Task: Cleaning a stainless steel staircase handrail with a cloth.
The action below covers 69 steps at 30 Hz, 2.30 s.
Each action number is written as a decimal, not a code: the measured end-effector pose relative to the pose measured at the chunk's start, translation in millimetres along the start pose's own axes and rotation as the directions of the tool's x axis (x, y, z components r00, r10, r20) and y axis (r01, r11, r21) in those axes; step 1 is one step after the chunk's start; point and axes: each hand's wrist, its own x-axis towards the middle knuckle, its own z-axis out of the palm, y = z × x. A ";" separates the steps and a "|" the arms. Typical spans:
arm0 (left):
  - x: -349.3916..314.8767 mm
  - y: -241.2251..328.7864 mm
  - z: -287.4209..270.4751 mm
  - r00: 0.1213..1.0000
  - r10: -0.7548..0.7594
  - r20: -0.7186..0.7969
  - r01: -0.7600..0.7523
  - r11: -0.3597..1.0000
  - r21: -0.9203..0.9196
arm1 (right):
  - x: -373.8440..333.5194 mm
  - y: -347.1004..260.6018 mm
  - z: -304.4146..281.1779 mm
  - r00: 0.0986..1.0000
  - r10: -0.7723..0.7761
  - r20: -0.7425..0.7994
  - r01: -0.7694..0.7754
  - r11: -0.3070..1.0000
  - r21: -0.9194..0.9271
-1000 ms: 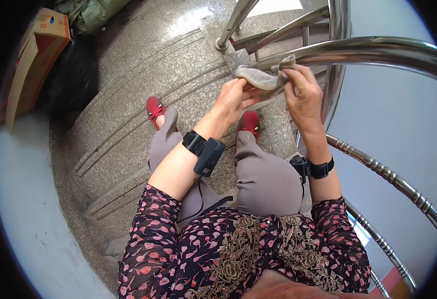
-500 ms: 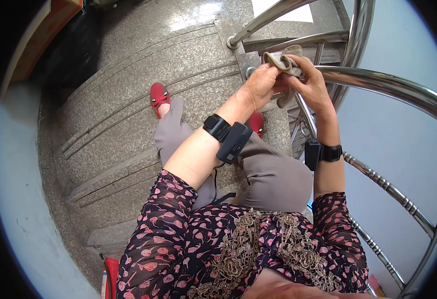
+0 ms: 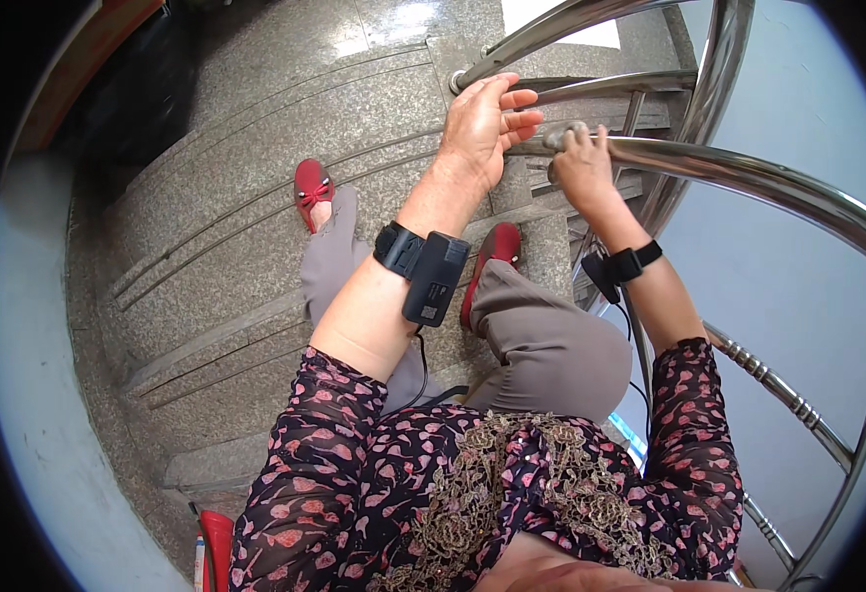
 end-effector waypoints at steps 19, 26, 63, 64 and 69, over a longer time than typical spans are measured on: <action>-19.1 21.3 3.2 0.998 -0.053 -0.027 0.053 0.999 -0.001 | 98.7 -79.5 102.6 0.959 -0.164 0.230 0.212 0.956 -0.204; -15.0 16.0 9.5 0.997 -0.068 -0.034 0.069 0.998 0.004 | 91.6 -38.1 47.2 0.972 0.113 0.206 -0.159 0.963 0.220; -19.4 14.0 7.5 0.996 -0.081 0.034 0.077 0.991 0.109 | 172.6 119.6 -96.1 -0.199 0.940 -0.278 0.384 0.336 0.860; -20.4 12.7 8.9 0.995 -0.086 0.044 0.081 0.991 0.110 | 175.8 109.0 -84.0 -0.244 0.919 -0.310 0.366 0.383 0.848; -21.0 14.0 9.4 0.995 -0.089 0.041 0.084 0.989 0.118 | 194.1 53.9 2.5 0.216 0.970 -0.111 0.301 0.041 0.953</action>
